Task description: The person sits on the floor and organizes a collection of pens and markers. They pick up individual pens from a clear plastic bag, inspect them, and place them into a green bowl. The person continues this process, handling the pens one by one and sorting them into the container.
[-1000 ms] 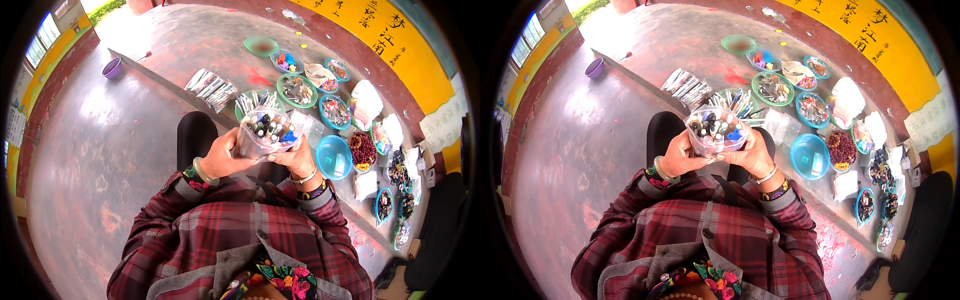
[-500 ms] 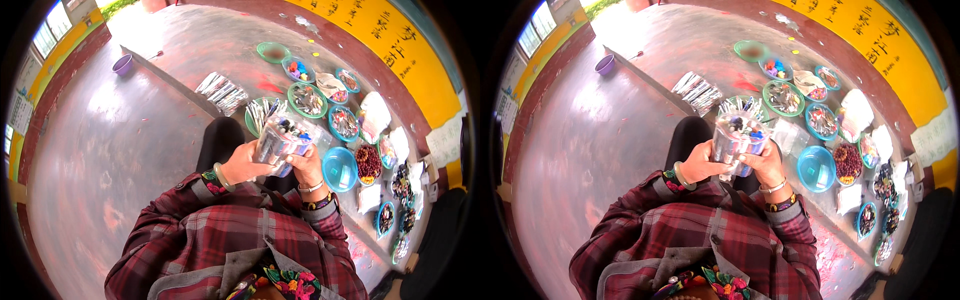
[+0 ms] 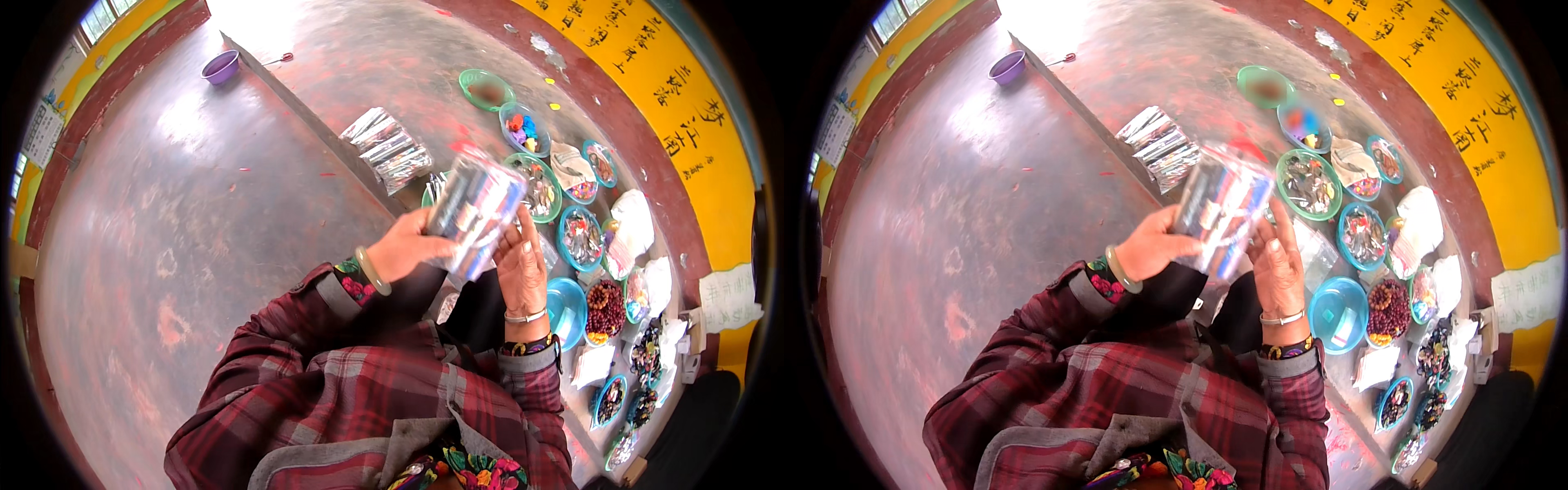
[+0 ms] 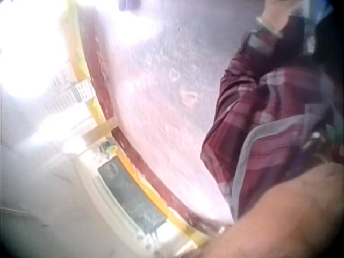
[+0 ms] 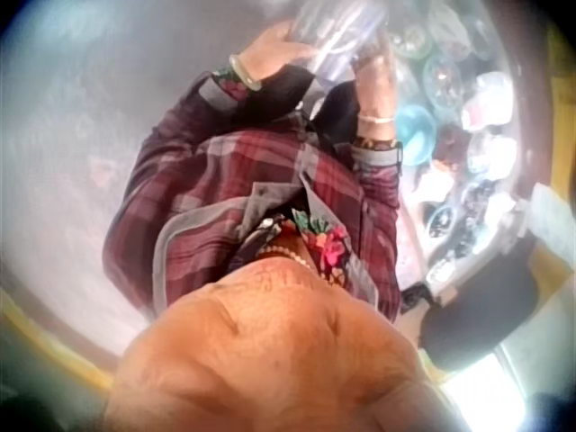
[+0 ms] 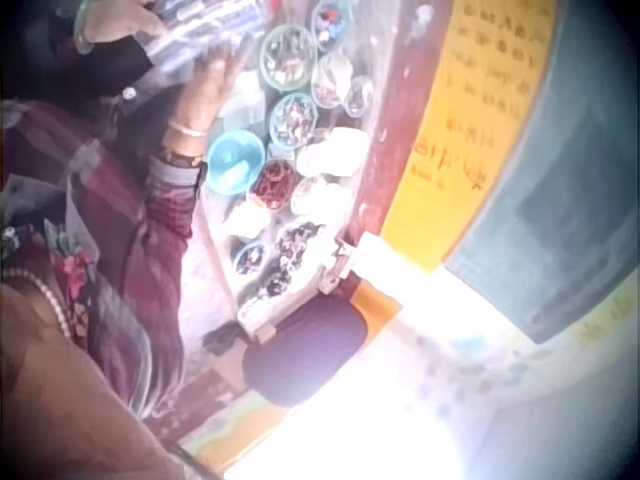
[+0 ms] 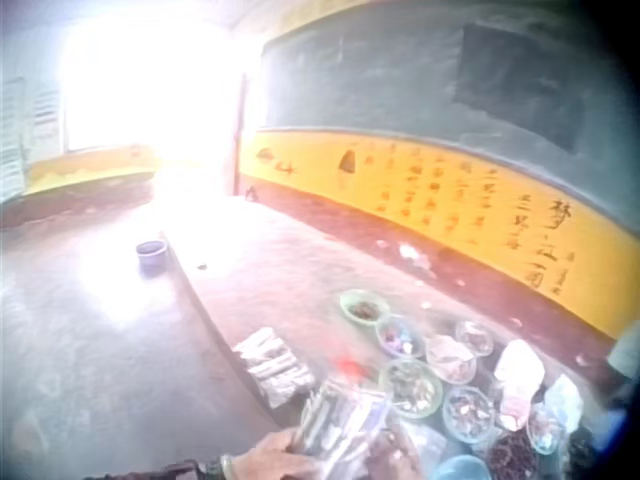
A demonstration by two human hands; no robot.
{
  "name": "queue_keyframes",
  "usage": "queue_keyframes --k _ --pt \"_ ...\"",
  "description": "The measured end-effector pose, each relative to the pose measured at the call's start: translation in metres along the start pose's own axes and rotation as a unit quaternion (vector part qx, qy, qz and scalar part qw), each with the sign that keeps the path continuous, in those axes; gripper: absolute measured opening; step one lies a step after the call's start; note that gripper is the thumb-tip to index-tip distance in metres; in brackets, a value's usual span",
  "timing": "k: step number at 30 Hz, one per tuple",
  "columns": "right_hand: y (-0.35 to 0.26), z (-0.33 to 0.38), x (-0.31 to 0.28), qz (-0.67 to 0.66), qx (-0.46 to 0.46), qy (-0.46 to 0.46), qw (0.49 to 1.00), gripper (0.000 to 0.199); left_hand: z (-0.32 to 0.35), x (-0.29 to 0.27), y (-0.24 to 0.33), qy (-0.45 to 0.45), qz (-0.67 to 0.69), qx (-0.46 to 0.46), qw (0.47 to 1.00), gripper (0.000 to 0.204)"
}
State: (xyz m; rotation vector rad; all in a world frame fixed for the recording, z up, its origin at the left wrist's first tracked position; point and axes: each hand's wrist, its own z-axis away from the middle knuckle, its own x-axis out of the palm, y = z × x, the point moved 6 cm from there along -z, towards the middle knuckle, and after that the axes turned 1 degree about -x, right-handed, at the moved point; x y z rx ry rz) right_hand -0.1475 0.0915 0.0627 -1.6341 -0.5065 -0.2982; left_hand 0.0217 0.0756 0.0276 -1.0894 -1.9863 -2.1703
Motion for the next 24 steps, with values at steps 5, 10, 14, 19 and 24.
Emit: queue_keyframes --k 5,10,14,19,24 --pt "0.058 -0.005 -0.063 0.018 0.153 0.057 0.986 0.047 -0.039 -0.107 0.038 0.116 0.014 0.089 0.989 0.036" --pt "0.097 -0.008 -0.09 0.038 0.217 0.085 0.972 0.035 -0.066 -0.244 0.035 0.274 0.008 -0.001 0.962 0.026" --pt "0.112 -0.017 -0.092 0.032 0.276 0.11 0.954 0.03 -0.1 -0.316 0.02 0.327 -0.025 -0.084 0.941 0.03" --pt "0.128 -0.02 -0.08 0.062 0.364 0.059 0.927 0.024 -0.154 -0.363 0.013 0.296 -0.114 -0.165 0.934 0.04" --pt "0.129 -0.024 -0.076 0.046 0.404 0.05 0.912 0.024 -0.196 -0.409 0.01 0.309 -0.241 -0.268 0.88 0.049"
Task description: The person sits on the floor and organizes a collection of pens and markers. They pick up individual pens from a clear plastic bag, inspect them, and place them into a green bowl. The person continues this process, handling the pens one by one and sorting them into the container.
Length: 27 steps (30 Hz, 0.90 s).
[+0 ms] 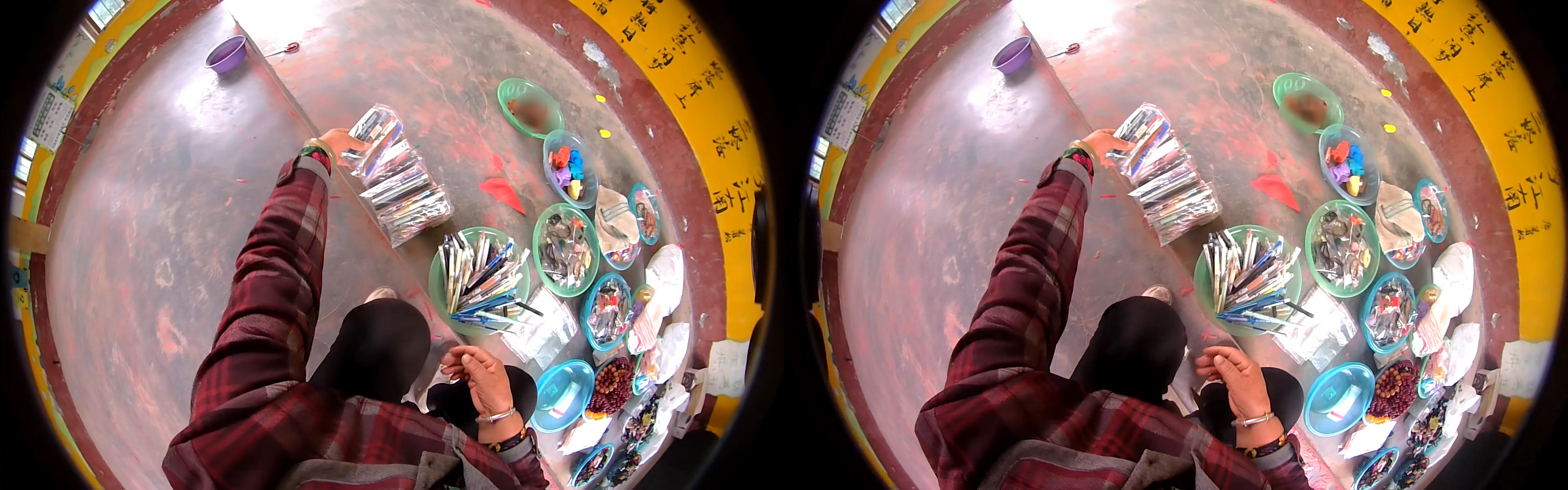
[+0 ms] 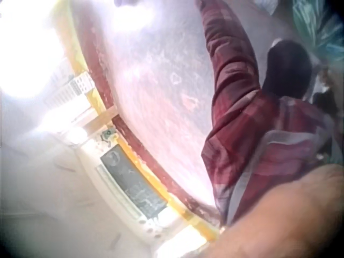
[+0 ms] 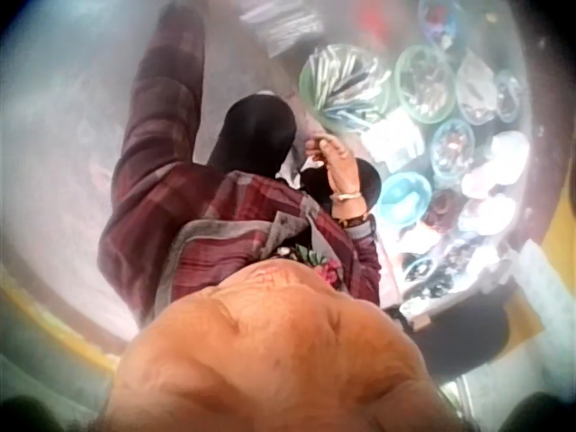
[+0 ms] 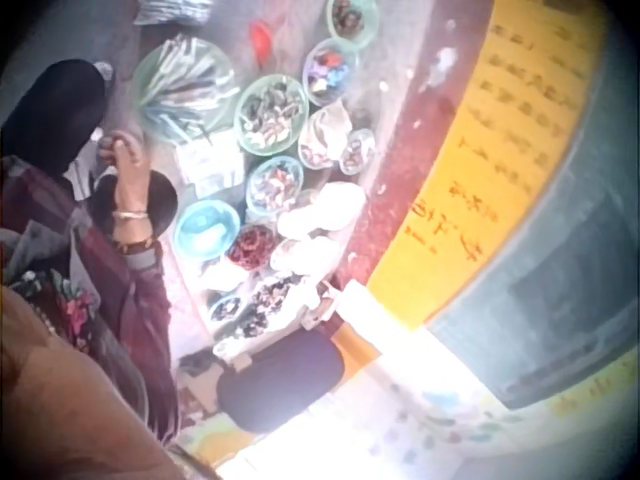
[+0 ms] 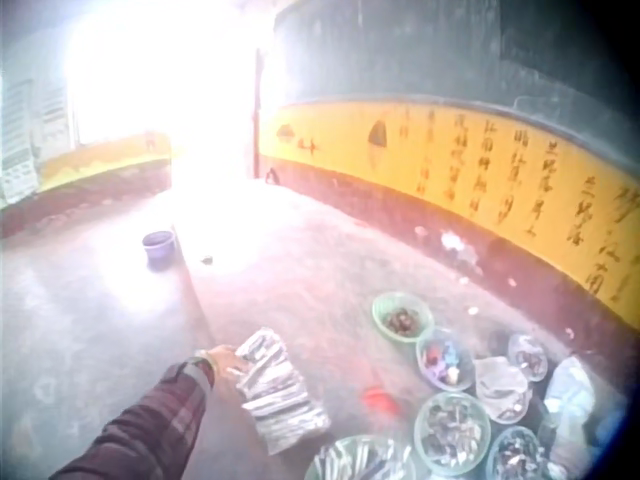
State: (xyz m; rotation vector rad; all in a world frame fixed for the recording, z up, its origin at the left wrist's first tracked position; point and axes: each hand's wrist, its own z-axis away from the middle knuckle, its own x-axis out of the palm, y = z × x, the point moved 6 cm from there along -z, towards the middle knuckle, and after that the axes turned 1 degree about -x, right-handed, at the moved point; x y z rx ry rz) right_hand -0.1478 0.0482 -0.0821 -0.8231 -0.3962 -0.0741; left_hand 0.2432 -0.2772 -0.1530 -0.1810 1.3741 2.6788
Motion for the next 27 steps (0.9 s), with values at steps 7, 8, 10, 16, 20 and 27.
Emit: queue_keyframes --k 7,8,10,16,20,27 --pt "-0.008 -0.005 -0.007 -0.01 0.023 0.016 1.0 0.024 -0.062 0.012 0.003 -0.122 -0.092 0.008 0.988 0.047" --pt "-0.006 -0.008 0.0 -0.004 0.038 -0.01 0.999 0.024 -0.084 -0.027 -0.023 -0.129 -0.119 0.062 0.982 0.045" --pt "-0.004 -0.01 -0.006 -0.001 0.047 0.008 0.999 0.024 -0.087 -0.005 -0.016 -0.13 0.019 0.011 0.991 0.046" --pt "-0.001 -0.01 -0.008 0.005 0.049 0.013 0.999 0.024 -0.08 -0.022 -0.029 -0.008 -0.051 -0.02 0.998 0.04" --pt "0.002 -0.008 -0.011 0.026 0.048 0.035 0.998 0.024 -0.096 -0.019 -0.037 0.056 -0.179 0.053 0.981 0.035" --pt "0.009 -0.018 0.003 0.064 -0.015 -0.032 0.997 0.023 -0.111 -0.092 -0.093 0.255 -0.094 0.186 0.944 0.036"
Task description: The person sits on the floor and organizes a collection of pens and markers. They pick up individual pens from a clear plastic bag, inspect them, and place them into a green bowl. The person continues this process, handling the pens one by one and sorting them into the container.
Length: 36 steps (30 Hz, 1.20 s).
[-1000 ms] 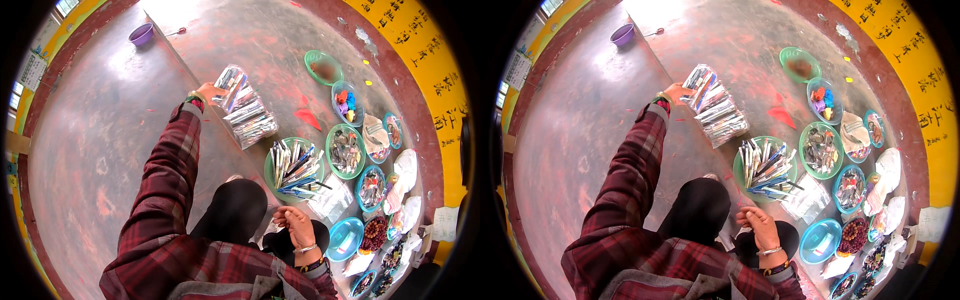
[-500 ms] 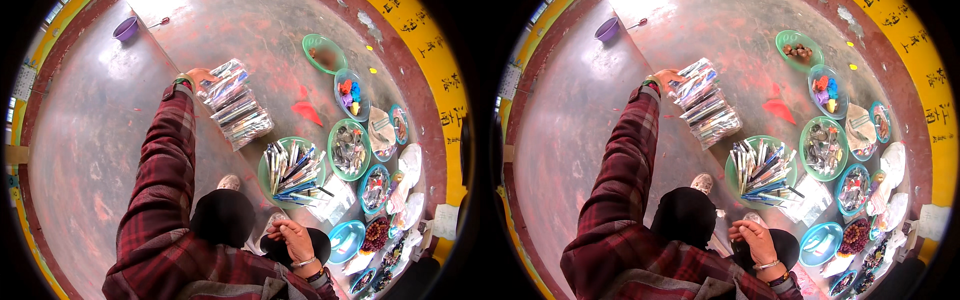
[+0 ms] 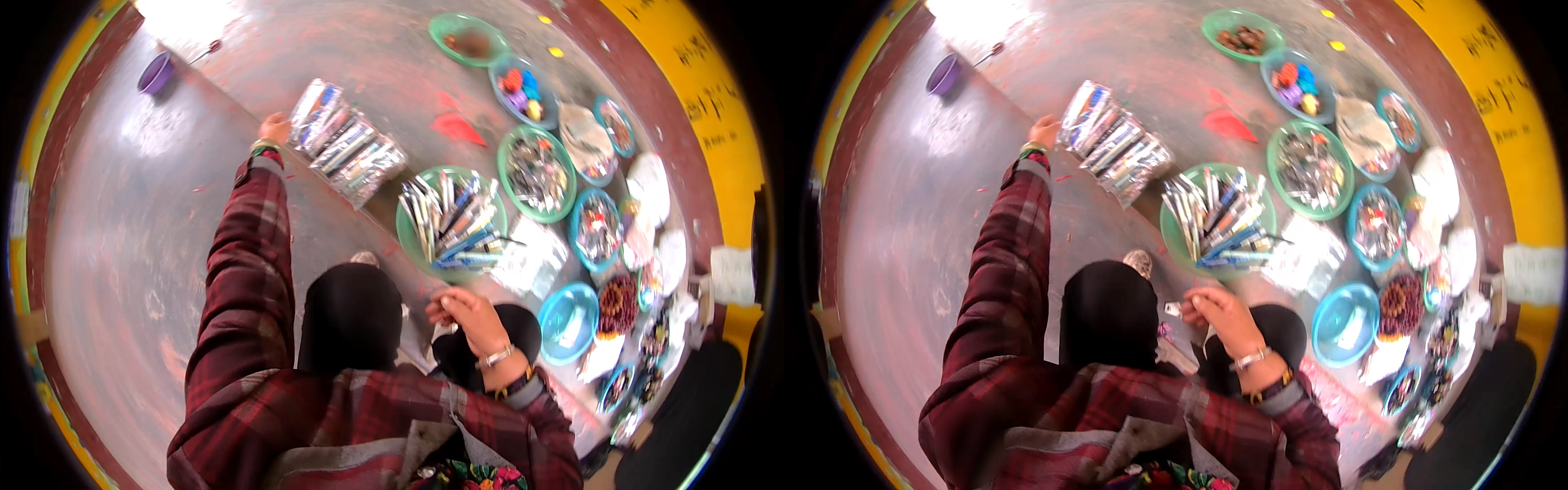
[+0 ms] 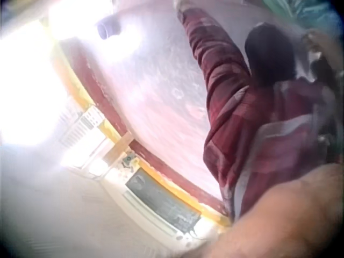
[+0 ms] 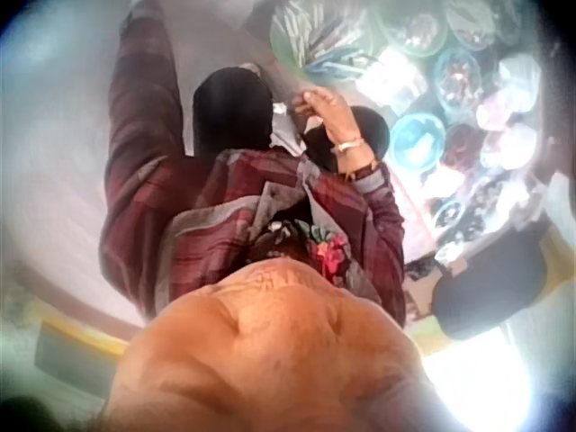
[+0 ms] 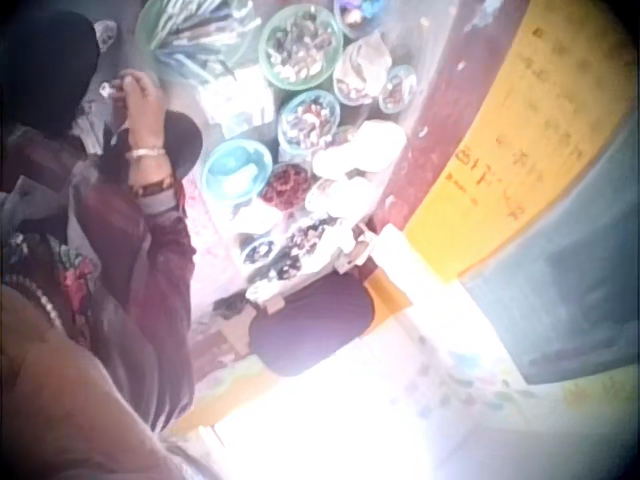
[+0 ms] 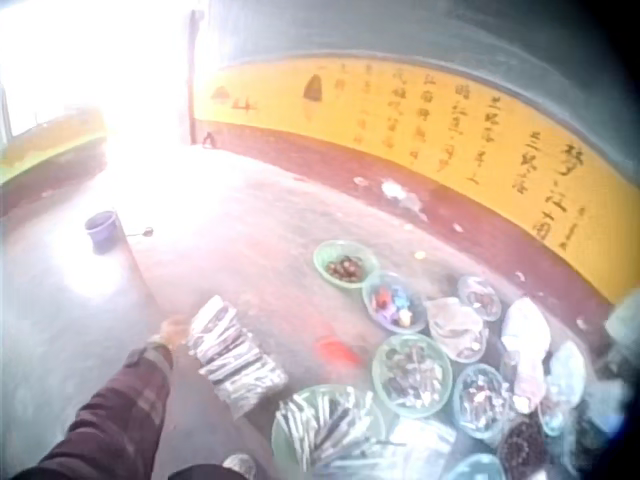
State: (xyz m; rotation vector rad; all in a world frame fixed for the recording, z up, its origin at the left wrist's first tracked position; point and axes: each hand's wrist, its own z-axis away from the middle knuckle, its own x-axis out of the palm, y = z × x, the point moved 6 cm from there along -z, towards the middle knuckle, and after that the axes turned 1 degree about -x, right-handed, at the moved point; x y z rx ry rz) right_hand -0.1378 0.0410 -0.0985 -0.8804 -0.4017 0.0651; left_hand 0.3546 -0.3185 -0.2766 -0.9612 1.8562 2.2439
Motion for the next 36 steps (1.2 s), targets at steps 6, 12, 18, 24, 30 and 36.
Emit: queue_keyframes --k 6,12,18,24,30,36 --pt "0.004 0.01 -0.01 0.026 -0.032 0.045 0.998 0.021 0.16 0.014 0.076 0.057 0.055 0.111 0.991 0.027" --pt "0.019 0.027 -0.014 0.08 -0.124 0.052 0.988 0.018 0.305 -0.039 0.107 -0.049 0.225 -0.015 0.973 0.02" --pt "-0.039 0.135 -0.037 0.056 -0.339 0.193 0.919 0.017 0.369 -0.132 0.186 -0.037 0.255 0.066 0.964 0.022" --pt "-0.012 0.192 -0.188 0.032 -0.289 0.434 0.853 0.02 0.429 -0.107 0.31 -0.139 0.247 0.231 0.931 0.021" --pt "0.043 0.116 -0.23 0.479 -0.113 0.452 0.744 0.033 0.463 0.008 0.33 -0.322 0.165 0.2 0.91 0.022" --pt "0.07 0.037 -0.258 0.556 0.03 0.473 0.683 0.041 0.453 0.055 0.298 -0.331 0.154 0.151 0.919 0.025"
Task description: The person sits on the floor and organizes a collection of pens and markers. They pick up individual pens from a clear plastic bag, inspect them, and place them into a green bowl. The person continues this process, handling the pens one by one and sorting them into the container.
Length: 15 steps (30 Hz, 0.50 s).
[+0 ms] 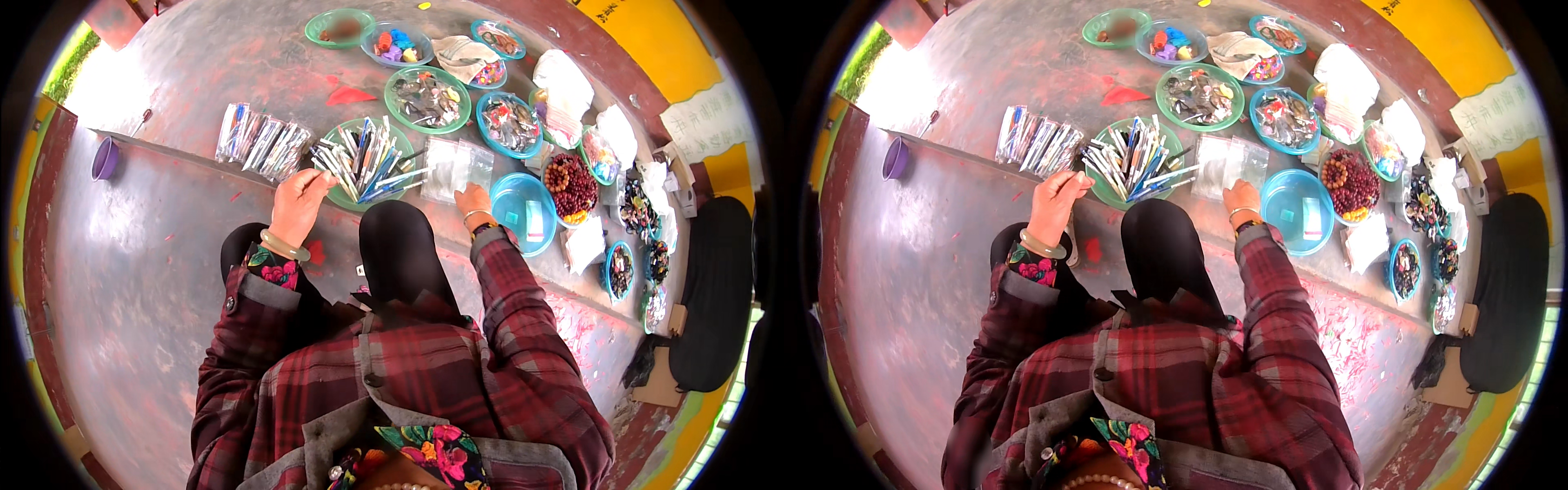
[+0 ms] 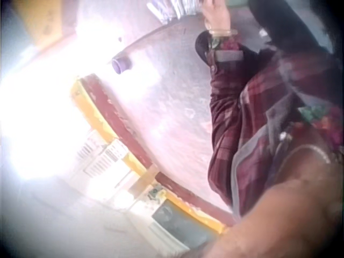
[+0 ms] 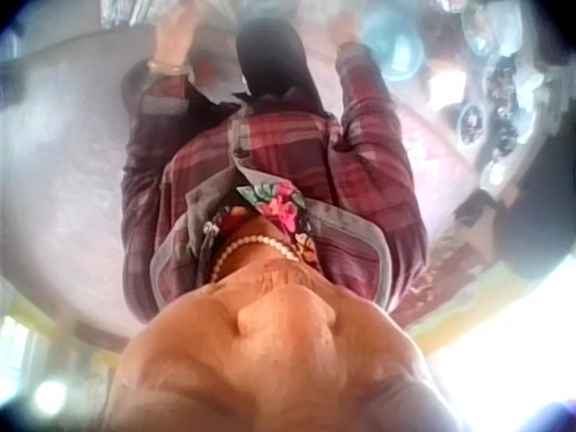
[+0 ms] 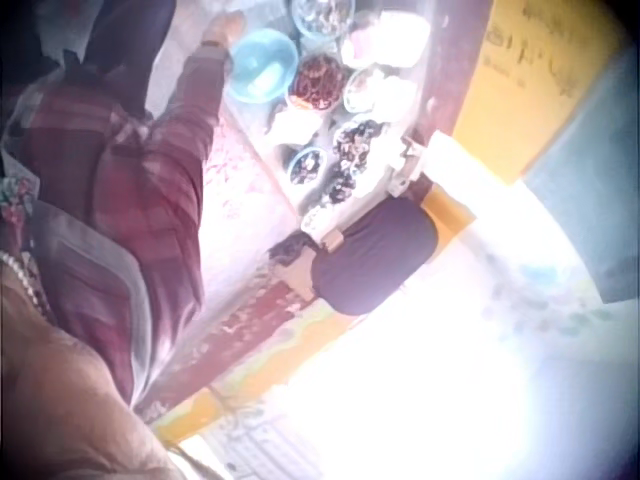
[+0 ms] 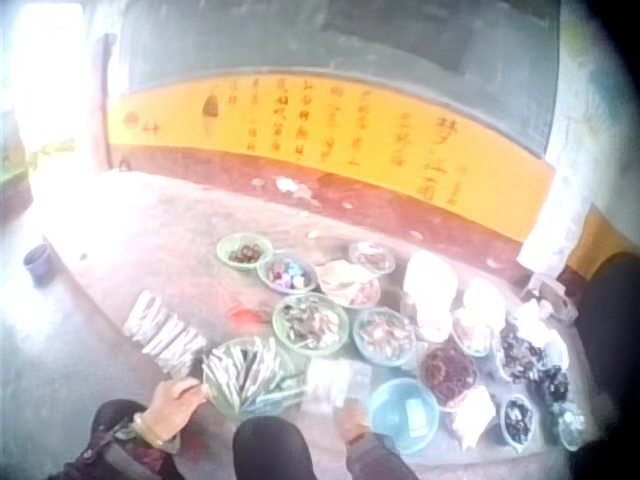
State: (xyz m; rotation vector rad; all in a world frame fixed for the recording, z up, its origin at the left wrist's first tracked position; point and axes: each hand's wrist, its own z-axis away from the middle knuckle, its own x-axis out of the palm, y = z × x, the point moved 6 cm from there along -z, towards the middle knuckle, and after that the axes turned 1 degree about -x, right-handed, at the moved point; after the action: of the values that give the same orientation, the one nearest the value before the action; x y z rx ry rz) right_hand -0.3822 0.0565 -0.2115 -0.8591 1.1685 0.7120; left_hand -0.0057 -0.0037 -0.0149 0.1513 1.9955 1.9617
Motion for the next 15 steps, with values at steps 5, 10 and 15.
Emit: queue_keyframes --k 5,10,15 --pt "-0.01 -0.034 0.033 0.02 0.079 -0.068 0.994 0.035 -0.007 -0.001 0.001 0.008 -0.015 -0.041 0.999 0.026" --pt "-0.018 -0.051 0.05 0.072 0.071 -0.046 0.994 0.026 -0.009 0.002 -0.003 -0.01 -0.063 -0.036 0.997 0.025" --pt "-0.029 -0.05 0.033 0.046 0.076 -0.059 0.994 0.026 -0.008 -0.002 -0.01 -0.023 -0.06 -0.046 0.997 0.024"
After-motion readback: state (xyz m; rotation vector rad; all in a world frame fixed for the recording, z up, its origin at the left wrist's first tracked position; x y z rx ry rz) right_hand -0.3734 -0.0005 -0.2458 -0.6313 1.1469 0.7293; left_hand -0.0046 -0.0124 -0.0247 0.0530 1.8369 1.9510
